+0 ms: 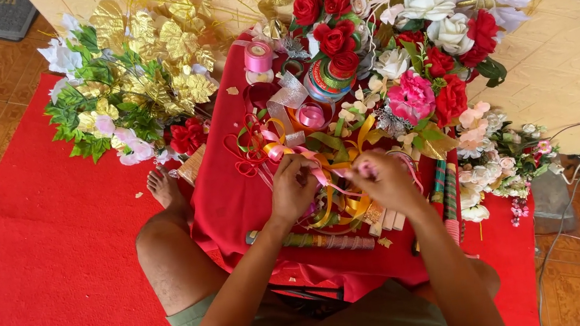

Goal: The person sits on a red carpet and wraps a pink ribbon around a cylindrical object. They pull the ribbon taut, tie a knot, and continue wrapping it around the object.

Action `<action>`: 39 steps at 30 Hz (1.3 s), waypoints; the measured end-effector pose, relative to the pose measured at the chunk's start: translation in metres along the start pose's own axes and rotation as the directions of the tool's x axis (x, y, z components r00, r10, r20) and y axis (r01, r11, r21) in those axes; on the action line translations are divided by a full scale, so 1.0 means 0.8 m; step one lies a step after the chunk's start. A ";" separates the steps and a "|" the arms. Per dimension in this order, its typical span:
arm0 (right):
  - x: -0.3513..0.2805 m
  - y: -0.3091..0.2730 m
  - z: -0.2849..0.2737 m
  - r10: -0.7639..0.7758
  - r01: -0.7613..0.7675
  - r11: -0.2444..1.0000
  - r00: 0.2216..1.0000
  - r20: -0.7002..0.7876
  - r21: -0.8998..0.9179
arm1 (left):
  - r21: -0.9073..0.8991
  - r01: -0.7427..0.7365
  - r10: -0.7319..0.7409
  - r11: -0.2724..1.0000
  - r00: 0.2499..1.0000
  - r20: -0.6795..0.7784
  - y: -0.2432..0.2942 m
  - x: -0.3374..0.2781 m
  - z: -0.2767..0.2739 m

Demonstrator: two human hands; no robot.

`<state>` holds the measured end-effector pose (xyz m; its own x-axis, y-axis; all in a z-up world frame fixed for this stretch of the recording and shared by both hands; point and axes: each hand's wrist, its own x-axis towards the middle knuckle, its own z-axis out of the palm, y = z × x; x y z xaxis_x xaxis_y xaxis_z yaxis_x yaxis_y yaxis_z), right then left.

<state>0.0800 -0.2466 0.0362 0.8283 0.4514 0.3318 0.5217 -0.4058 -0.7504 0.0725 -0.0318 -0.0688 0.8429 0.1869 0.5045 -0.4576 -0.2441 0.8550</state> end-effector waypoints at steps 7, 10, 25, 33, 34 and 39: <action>0.012 0.007 0.043 0.103 -0.121 0.991 0.964 0.246 0.060 | -0.072 0.065 -0.067 0.995 0.998 -0.023 0.003 0.004 -0.004; 0.013 0.024 0.047 0.066 -0.081 0.994 0.977 0.204 0.067 | -0.078 0.080 -0.082 0.994 0.996 -0.022 0.003 0.005 -0.006; 0.015 0.028 0.032 0.085 -0.107 0.987 0.980 0.178 0.117 | -0.174 -0.118 0.178 0.978 0.904 0.388 0.065 0.035 -0.046; 0.019 0.007 0.030 0.076 -0.100 0.988 0.977 0.200 0.114 | -0.208 -0.082 0.169 0.975 0.878 0.448 0.055 0.043 -0.059; 0.017 0.010 0.030 0.067 -0.088 0.992 0.978 0.198 0.095 | -0.197 -0.092 0.174 0.976 0.875 0.452 0.053 0.042 -0.060; 0.020 0.002 0.027 0.054 -0.070 0.994 0.980 0.192 0.078 | -0.169 -0.086 0.157 0.982 0.868 0.470 0.055 0.044 -0.064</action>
<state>0.0896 -0.2228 0.0274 0.8007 0.5731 0.1747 0.4447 -0.3732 -0.8142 0.0673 0.0128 -0.0069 0.7930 -0.3235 0.5162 -0.5699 -0.0947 0.8162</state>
